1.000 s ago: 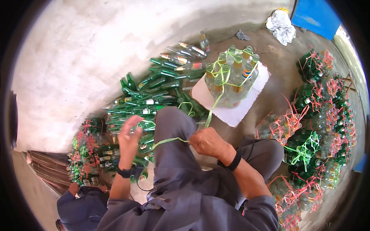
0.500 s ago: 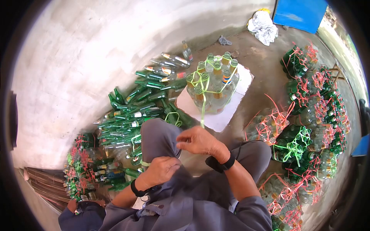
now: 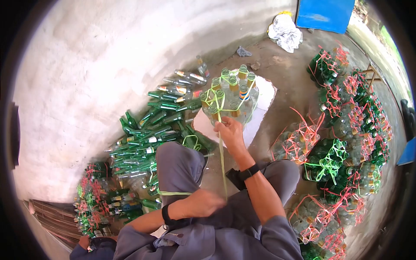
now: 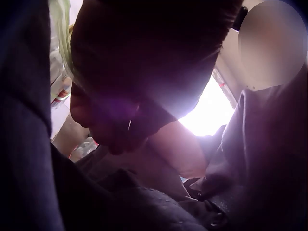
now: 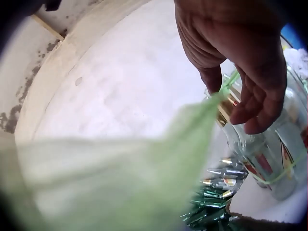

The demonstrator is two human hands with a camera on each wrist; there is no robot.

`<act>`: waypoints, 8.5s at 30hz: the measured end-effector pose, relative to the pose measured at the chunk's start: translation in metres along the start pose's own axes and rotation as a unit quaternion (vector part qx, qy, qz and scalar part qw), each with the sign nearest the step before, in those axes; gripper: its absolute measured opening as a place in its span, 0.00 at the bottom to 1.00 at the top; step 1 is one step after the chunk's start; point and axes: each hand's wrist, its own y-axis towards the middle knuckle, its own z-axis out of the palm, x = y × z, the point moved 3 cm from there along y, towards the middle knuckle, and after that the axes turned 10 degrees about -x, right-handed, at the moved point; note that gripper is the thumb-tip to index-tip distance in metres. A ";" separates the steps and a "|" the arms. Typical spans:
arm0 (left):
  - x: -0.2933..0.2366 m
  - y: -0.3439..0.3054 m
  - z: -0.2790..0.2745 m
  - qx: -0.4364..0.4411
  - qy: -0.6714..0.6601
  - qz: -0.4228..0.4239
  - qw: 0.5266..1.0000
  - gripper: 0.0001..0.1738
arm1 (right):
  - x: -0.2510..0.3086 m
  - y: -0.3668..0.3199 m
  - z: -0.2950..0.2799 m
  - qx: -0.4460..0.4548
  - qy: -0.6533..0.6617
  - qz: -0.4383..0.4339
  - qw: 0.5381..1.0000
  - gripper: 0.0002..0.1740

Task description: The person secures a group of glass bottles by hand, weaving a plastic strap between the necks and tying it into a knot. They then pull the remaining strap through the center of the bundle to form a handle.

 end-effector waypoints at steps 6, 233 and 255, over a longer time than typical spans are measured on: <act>0.016 0.013 0.001 0.021 0.050 0.030 0.998 0.06 | 0.010 0.001 -0.003 0.046 0.241 0.166 0.955 0.17; 0.172 0.308 -0.194 -0.145 0.157 -0.045 0.976 0.17 | 0.008 0.079 -0.064 -0.094 -0.198 0.038 0.975 0.16; 0.108 0.230 -0.110 -0.170 0.364 -0.064 0.914 0.58 | 0.007 0.061 -0.077 -0.032 -0.424 -0.418 0.803 0.07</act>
